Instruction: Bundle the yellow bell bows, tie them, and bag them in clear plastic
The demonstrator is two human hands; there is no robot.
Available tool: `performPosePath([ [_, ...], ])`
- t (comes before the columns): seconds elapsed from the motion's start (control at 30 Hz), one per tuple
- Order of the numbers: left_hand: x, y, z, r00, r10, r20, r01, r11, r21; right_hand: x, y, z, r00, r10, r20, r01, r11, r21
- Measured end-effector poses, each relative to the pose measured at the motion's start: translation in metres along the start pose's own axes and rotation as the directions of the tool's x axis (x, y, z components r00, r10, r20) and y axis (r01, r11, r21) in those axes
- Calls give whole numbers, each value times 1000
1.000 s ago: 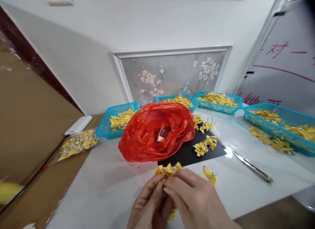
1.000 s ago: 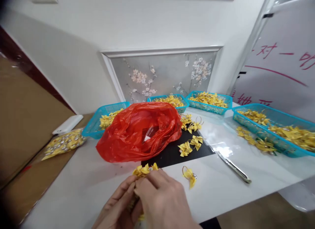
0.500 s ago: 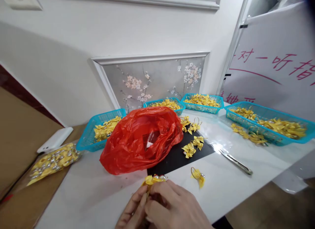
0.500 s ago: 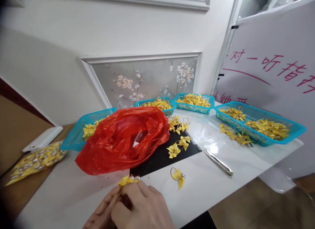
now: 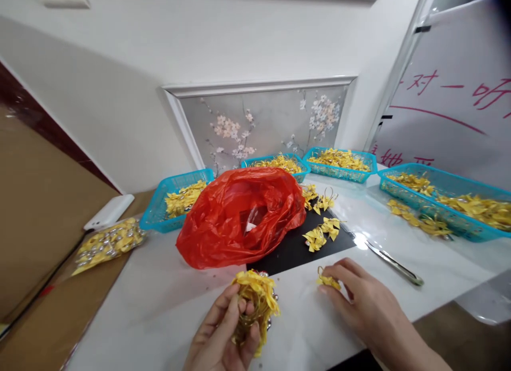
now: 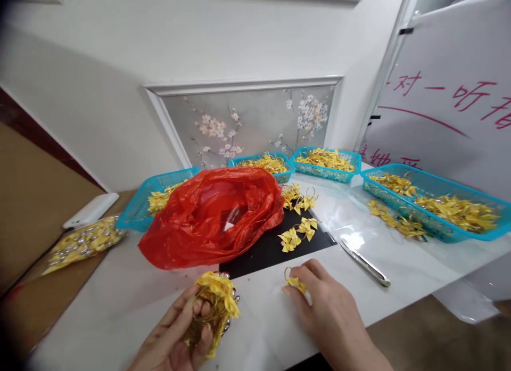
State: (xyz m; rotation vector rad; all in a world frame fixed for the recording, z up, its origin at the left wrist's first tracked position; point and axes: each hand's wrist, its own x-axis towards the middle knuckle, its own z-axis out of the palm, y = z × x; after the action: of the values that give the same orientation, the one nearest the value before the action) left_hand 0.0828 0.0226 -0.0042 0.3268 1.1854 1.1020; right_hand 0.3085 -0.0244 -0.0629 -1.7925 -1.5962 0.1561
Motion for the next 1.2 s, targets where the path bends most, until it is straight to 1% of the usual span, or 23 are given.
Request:
performPosePath([
  [0.03, 0, -2, 1, 1000, 7, 5, -7, 1000, 1, 0, -1, 5, 1000, -11, 0, 11, 1000, -1],
  [0.1, -2, -6, 2, 999, 33, 13, -33, 999, 3, 2, -6, 10, 1000, 2, -11, -1, 997, 80],
  [0.17, -4, -9, 3, 999, 43, 21, -43, 999, 8, 7, -17, 9, 998, 49, -32, -41, 977, 209],
  [0.2, -5, -10, 3, 999, 40, 28, -40, 999, 8, 10, -24, 7, 997, 61, -56, -44, 963, 266],
  [0.23, -5, -11, 3, 999, 35, 38, -35, 999, 4, 14, -32, 4, 994, 48, -94, -18, 953, 303],
  [0.27, -6, -12, 2, 998, 29, 51, -29, 1000, -1, 17, -41, 1, 990, -1, -143, 47, 948, 315],
  [0.3, -6, -13, 1, 997, 19, 71, -19, 1000, -5, 20, -50, -1, 977, -87, -196, 144, 943, 299],
  [0.33, -6, -14, 0, 996, 5, 94, -5, 1000, -9, 23, -60, -2, 951, -199, -236, 259, 931, 258],
  [0.37, -6, -15, -1, 993, -9, 117, 10, 1000, -12, 25, -69, -2, 913, -320, -253, 372, 907, 198],
  [0.4, -6, -15, -2, 989, -22, 143, 24, 1000, -14, 26, -77, 0, 868, -435, -239, 473, 871, 134],
  [0.43, -6, -15, -2, 985, -33, 169, 36, 999, -15, 26, -84, 3, 826, -524, -208, 548, 833, 76],
  [0.47, -6, -15, -3, 981, -37, 191, 40, 999, -15, 26, -88, 6, 791, -586, -174, 600, 800, 32],
  [0.5, -6, -14, -4, 977, -35, 209, 39, 999, -16, 26, -91, 9, 770, -621, -144, 629, 777, 9],
  [0.57, -6, -14, -6, 974, -29, 223, 35, 999, -22, 24, -92, 13, 761, -642, -94, 646, 763, 22],
  [0.63, -5, -13, -7, 977, -34, 209, 42, 998, -37, 23, -90, 15, 761, -643, -83, 648, 759, 63],
  [0.7, -4, -13, -8, 982, -46, 185, 57, 997, -53, 23, -87, 14, 749, -655, -98, 662, 744, 86],
  [0.8, -1, -14, -9, 987, -52, 155, 63, 996, -66, 25, -86, 14, 716, -684, -135, 696, 714, 72],
  [0.87, 0, -14, -8, 986, -54, 156, 66, 995, -72, 25, -87, 15, 695, -705, -145, 717, 693, 68],
  [0.93, -2, -14, -8, 982, -56, 183, 69, 995, -69, 25, -88, 17, 678, -721, -144, 734, 674, 80],
  [1.0, -5, -14, -7, 970, -49, 240, 63, 997, -52, 25, -87, 19, 683, -720, -119, 730, 675, 107],
  [1.07, -8, -14, -7, 954, -47, 296, 60, 998, -33, 24, -85, 20, 704, -706, -75, 709, 694, 123],
  [1.13, -10, -12, -6, 945, -51, 324, 60, 998, -17, 23, -83, 20, 718, -696, -27, 693, 709, 130],
  [1.2, -11, -11, -5, 938, -58, 343, 62, 998, -3, 23, -82, 19, 719, -695, 6, 689, 713, 131],
])
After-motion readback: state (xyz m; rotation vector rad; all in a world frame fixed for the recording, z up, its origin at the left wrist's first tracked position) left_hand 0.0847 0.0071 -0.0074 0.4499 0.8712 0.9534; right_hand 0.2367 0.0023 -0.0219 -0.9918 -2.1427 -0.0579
